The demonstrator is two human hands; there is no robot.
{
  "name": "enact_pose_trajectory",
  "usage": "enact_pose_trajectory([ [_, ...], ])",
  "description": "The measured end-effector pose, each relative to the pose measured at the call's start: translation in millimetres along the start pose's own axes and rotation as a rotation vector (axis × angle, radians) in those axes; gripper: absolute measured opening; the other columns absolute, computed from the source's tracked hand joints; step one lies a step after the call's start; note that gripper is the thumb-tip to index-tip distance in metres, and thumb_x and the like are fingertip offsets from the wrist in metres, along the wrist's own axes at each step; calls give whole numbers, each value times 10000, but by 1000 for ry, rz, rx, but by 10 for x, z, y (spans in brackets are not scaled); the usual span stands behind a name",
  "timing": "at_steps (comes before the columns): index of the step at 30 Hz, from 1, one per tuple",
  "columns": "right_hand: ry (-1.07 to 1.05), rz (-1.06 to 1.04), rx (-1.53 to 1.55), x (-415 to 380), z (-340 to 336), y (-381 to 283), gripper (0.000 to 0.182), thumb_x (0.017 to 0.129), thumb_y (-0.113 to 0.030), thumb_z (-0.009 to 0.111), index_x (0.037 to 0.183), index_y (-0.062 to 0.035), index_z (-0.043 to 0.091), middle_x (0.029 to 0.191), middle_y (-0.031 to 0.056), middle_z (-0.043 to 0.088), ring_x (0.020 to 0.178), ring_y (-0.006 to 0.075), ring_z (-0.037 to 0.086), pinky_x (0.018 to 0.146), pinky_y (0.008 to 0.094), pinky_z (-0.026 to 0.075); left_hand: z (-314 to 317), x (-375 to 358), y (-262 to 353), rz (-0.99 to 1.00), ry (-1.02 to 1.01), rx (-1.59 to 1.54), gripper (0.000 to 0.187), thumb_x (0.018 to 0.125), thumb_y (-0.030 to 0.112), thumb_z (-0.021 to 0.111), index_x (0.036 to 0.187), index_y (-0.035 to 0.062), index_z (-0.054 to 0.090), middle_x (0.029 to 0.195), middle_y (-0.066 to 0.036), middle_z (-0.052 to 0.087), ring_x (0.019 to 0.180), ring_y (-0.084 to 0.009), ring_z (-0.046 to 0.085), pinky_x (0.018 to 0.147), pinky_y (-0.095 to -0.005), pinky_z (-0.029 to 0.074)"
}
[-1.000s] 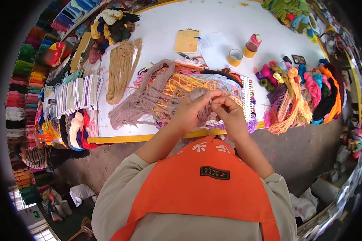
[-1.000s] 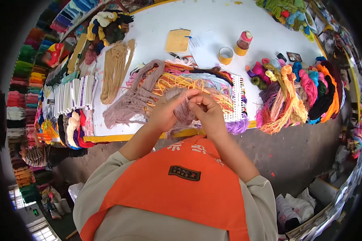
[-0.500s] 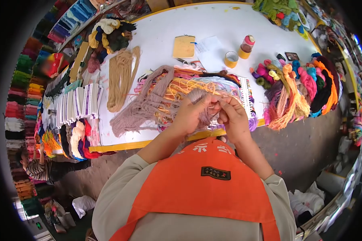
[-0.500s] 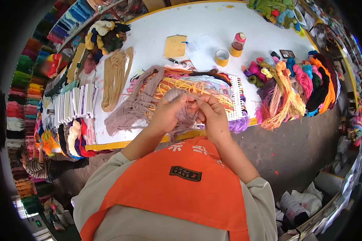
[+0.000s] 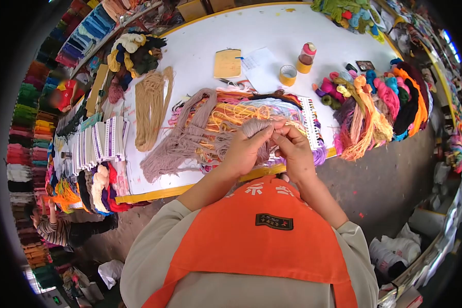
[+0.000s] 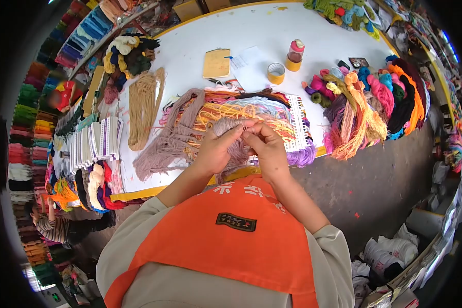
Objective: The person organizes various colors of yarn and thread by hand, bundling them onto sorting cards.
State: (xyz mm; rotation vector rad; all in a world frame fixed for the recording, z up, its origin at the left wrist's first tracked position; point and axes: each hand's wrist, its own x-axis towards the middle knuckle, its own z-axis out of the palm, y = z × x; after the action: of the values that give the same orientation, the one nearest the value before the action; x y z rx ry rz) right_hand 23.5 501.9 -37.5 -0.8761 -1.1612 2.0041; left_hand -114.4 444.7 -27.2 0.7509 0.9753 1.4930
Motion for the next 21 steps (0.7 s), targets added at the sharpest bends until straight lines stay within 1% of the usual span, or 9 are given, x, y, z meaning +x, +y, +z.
enact_pose_trajectory([
  [4,24,35,125,-2,-13,21,48,919,-126,638,957,-95,643,819,-30,621,680,30,533,570,203,437,-37,19,-60,-4,60,-98,284,1004,172,527,1147,-45,644,1126,-94,661,1045,-158,608,919,-303,484],
  [8,23,78,246,1,-28,-11,68,923,-127,634,973,-81,632,817,-30,618,665,27,529,566,202,444,-31,41,-67,24,27,-99,293,1010,186,522,1146,-44,642,1135,-100,654,1034,-161,606,906,-307,489],
  [11,53,26,99,-3,14,-53,76,924,-128,635,971,-69,632,828,-30,622,664,27,528,566,200,448,20,56,-54,81,29,-138,309,998,197,544,1170,-46,625,1112,-109,664,1013,-169,625,854,-316,513],
  [12,53,28,99,-6,41,-70,76,924,-128,635,971,-69,632,828,-30,622,664,27,528,566,200,448,22,53,-58,48,30,-137,320,1001,205,538,1181,-48,619,1121,-109,660,1015,-171,623,853,-316,513],
  [14,53,-17,-80,-7,78,-99,54,933,-120,608,962,-80,629,809,-26,612,647,32,500,589,201,421,32,45,-64,14,30,-136,332,1005,212,532,1191,-50,614,1129,-110,656,1017,-172,622,853,-315,513],
  [16,48,-25,-85,2,47,-67,57,936,-122,604,962,-78,630,821,-26,617,659,33,509,589,202,426,47,33,-57,-30,57,-72,345,1014,223,511,1201,-48,612,1129,-112,656,1023,-173,620,854,-317,513],
  [18,40,-33,-90,19,19,-28,61,939,-123,600,963,-76,631,833,-26,623,671,35,519,588,202,430,67,33,-56,-8,75,-55,345,1017,226,502,1190,-49,617,1116,-110,658,1018,-174,621,854,-319,513],
  [20,67,26,88,28,-1,-4,82,925,-120,625,981,-61,627,869,-13,649,661,34,527,564,204,439,42,41,-84,16,94,-38,347,1020,230,493,1180,-51,621,1103,-107,659,1013,-175,622,854,-321,514],
  [21,66,27,87,31,-18,-11,82,925,-120,625,981,-61,627,869,-13,649,661,34,527,564,204,439,-21,57,-133,23,92,-57,366,1025,251,485,1189,-51,611,1095,-102,658,1005,-174,623,854,-323,512],
])
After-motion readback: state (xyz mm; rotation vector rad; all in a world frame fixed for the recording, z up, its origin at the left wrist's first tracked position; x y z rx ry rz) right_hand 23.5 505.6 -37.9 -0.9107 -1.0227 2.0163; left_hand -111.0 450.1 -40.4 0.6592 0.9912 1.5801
